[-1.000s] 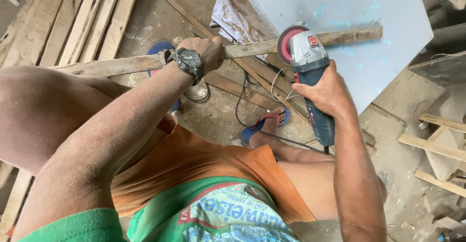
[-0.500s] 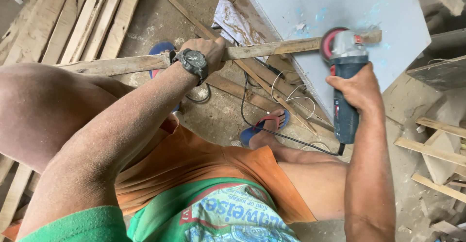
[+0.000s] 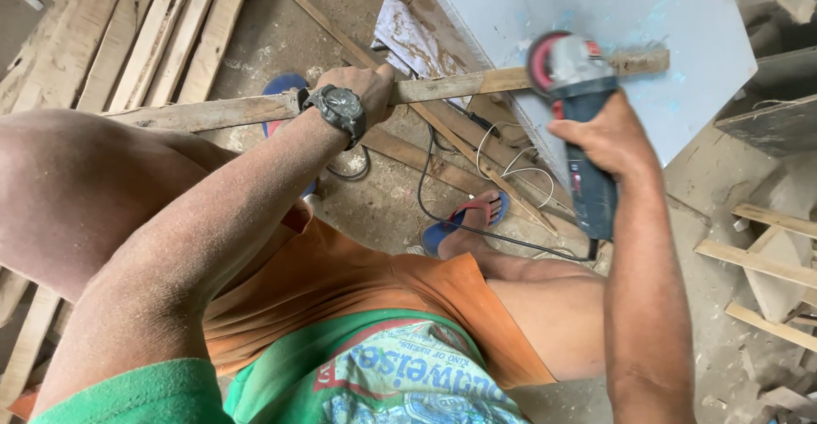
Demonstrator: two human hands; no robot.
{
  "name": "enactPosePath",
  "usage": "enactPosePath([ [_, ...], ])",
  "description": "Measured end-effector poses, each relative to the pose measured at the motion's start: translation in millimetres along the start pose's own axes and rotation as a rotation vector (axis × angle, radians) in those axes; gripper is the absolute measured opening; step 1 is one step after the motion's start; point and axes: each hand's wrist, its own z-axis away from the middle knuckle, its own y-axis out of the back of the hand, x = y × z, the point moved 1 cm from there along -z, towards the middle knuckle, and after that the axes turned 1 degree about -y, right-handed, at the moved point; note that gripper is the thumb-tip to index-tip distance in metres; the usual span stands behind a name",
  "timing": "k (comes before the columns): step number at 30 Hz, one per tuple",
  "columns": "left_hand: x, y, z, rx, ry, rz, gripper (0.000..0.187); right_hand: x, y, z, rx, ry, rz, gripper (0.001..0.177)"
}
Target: The person uses an angle grinder with a sanding disc to smooth the surface of a wooden plank. They hold the plank with their left hand and operate the tool with their right hand, moving it back and forth along the wood.
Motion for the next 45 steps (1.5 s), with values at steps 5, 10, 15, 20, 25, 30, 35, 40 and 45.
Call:
enactPosePath([
  [5,1.1,7.4,1.9,-0.07,-0.006,0.065,0.034,38.3,29.0,-12.1,0.02,-0.15,0.03,0.028],
  [10,-0.3,5.1,1.2,-0.059,-0.002,0.068,0.033,41.7,17.5,-13.1,0.026,-0.111,0.011,0.024],
  [15,0.1,5.3,6.8,-0.02,-0.007,0.031,0.04,-5.8,-8.2,6.7,-0.076,-0.123,0.097,0.083],
  [20,0.6,5.1,4.7,-0.024,0.012,0.022,0.041,-0.9,1.2,-0.8,-0.09,-0.056,0.027,0.07],
  [25,-1.0,5.0,4.8,-0.037,0.008,0.046,0.043,58.6,29.8,-24.8,0.032,0.026,-0.137,0.05],
  [30,-0.8,2.3,3.0,-0.035,0.011,0.055,0.042,98.6,40.4,-44.2,0.154,-0.037,-0.118,0.04],
  [35,0.2,8.4,3.4,-0.066,0.016,0.055,0.044,58.3,21.7,-19.7,0.123,-0.111,0.03,0.063],
  [40,-0.3,3.0,4.7,-0.034,0.023,0.013,0.043,-10.0,-5.4,19.7,-0.041,-0.142,0.059,0.073],
  [45,-1.3,8.7,12.4,-0.055,0.004,0.014,0.046,-13.2,-11.3,17.7,-0.134,-0.123,0.103,0.081],
])
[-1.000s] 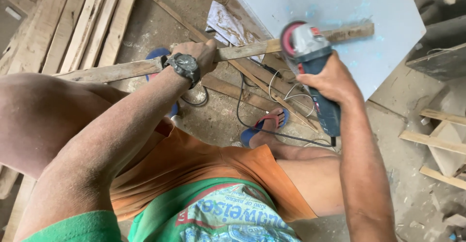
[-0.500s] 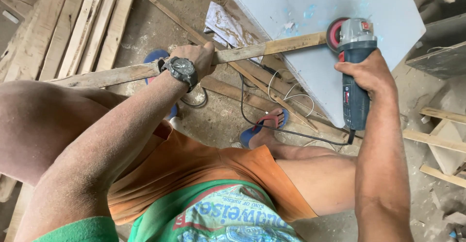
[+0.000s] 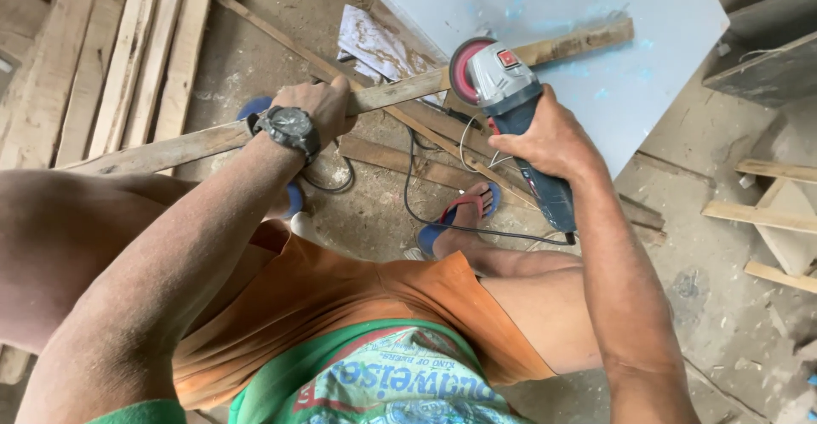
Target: The person uses an angle grinder with a sanding disc to smooth the surface of a wooden plank. They hold the plank with their left hand and operate the tool with their right hand, moving it back and forth along the wood.
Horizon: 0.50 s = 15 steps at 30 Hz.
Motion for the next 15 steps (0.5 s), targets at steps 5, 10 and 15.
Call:
enactPosePath([
  [5,2.1,10.2,1.9,0.001,-0.013,0.013,0.041,41.6,22.0,-18.1,0.07,0.065,-0.164,0.059],
  [10,0.6,9.3,2.7,0.003,-0.01,0.015,0.042,97.5,53.2,-45.0,0.22,0.112,-0.337,0.038],
  [15,1.8,8.7,-1.2,-0.041,-0.008,0.007,0.037,107.6,69.5,-51.8,0.264,-0.197,-0.216,0.045],
])
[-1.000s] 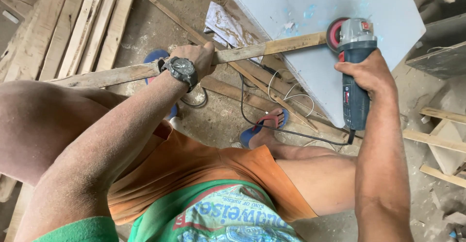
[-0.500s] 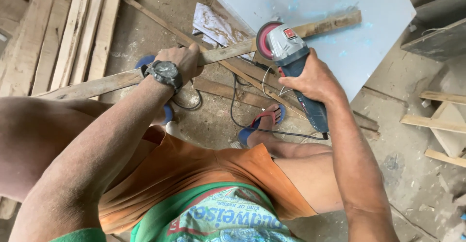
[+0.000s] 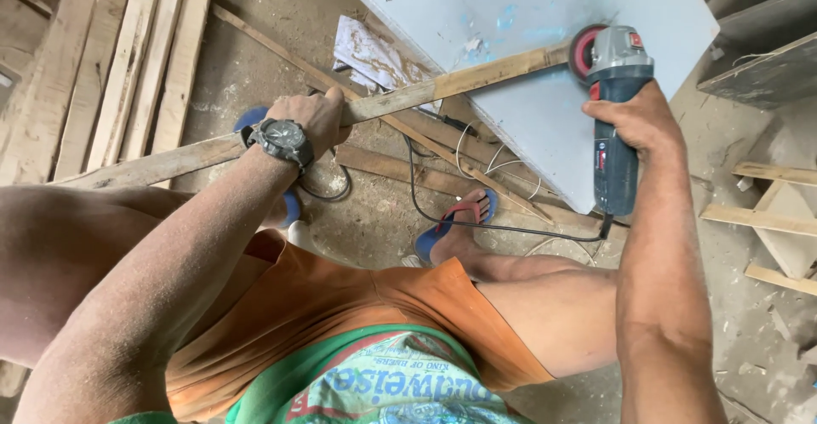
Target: The person uses an angle grinder with a sanding disc to smooth the surface of a wooden plank. They hold the plank with their left hand and operate the tool with their right hand, moving it back and forth along the wood.
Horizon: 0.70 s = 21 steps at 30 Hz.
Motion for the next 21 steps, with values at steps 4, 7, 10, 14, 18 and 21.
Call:
enactPosePath([
  [4,3.3,5.5,4.2,-0.045,0.023,0.022,0.034,-5.1,-12.6,15.4,-0.04,0.028,0.027,0.035],
  [7,0.7,1.3,5.6,-0.006,0.023,0.001,0.042,0.1,-31.3,20.0,-0.054,0.248,-0.057,0.047],
  [10,-0.4,3.1,5.7,0.005,-0.002,-0.006,0.047,-19.7,-44.5,41.2,-0.097,0.189,0.049,0.074],
  [14,0.6,4.9,6.6,-0.02,0.015,-0.014,0.048,-12.3,-42.8,40.2,-0.164,0.159,0.091,0.078],
  [18,-2.1,0.4,3.4,-0.016,0.023,-0.039,0.048,5.7,-30.9,27.4,-0.106,0.191,-0.046,0.059],
  [21,-1.7,-3.2,0.9,-0.016,0.028,-0.016,0.046,16.0,-20.3,19.1,-0.046,0.244,-0.162,0.039],
])
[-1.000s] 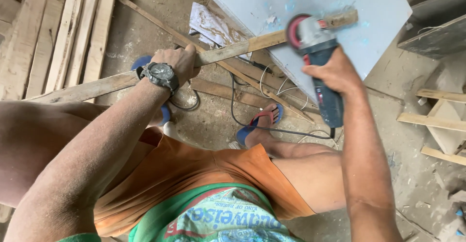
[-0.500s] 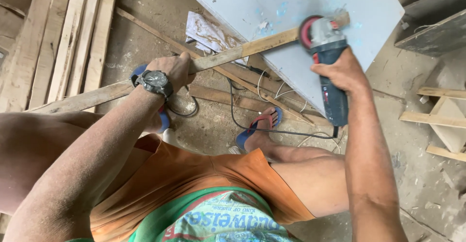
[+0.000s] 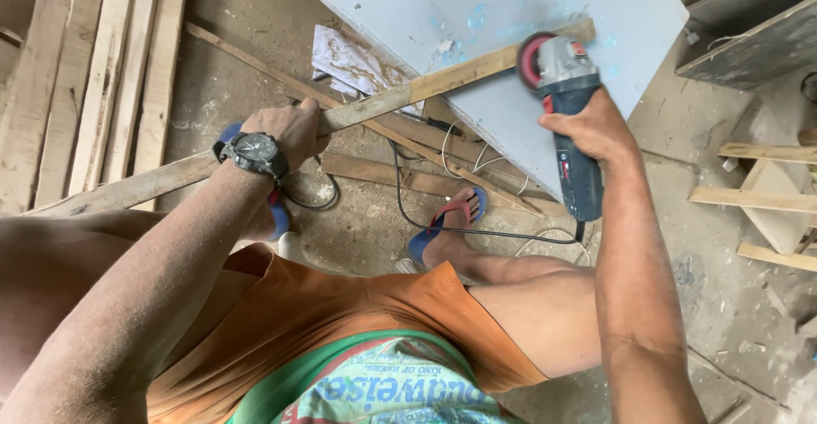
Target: The person uses an angle grinder with a sanding disc to smooth the surface of a wooden plank. They hold the plank with their left hand and operate the tool with their right hand, moving it back and forth along the wood.
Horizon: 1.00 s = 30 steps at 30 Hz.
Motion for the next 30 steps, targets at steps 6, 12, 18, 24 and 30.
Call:
enactPosePath([
  [6,0.2,-4.2,-2.9,0.04,0.012,-0.018,0.045,31.1,17.4,-21.8,0.091,-0.049,0.062,0.049],
  [12,-1.9,-10.9,-6.9,0.078,-0.004,-0.031,0.045,-2.3,-8.8,22.9,-0.15,-0.049,-0.216,0.04],
  [18,0.0,-7.4,-2.1,0.071,0.0,-0.029,0.046,-4.0,-20.0,10.6,-0.146,-0.044,-0.274,0.046],
  [24,3.6,-2.1,8.5,0.081,0.002,-0.032,0.043,-15.6,-15.5,9.5,-0.134,0.039,-0.232,0.046],
  [30,-27.9,-33.1,-17.7,0.109,0.065,-0.024,0.038,-44.6,-3.7,53.0,-0.004,0.114,-0.336,0.049],
])
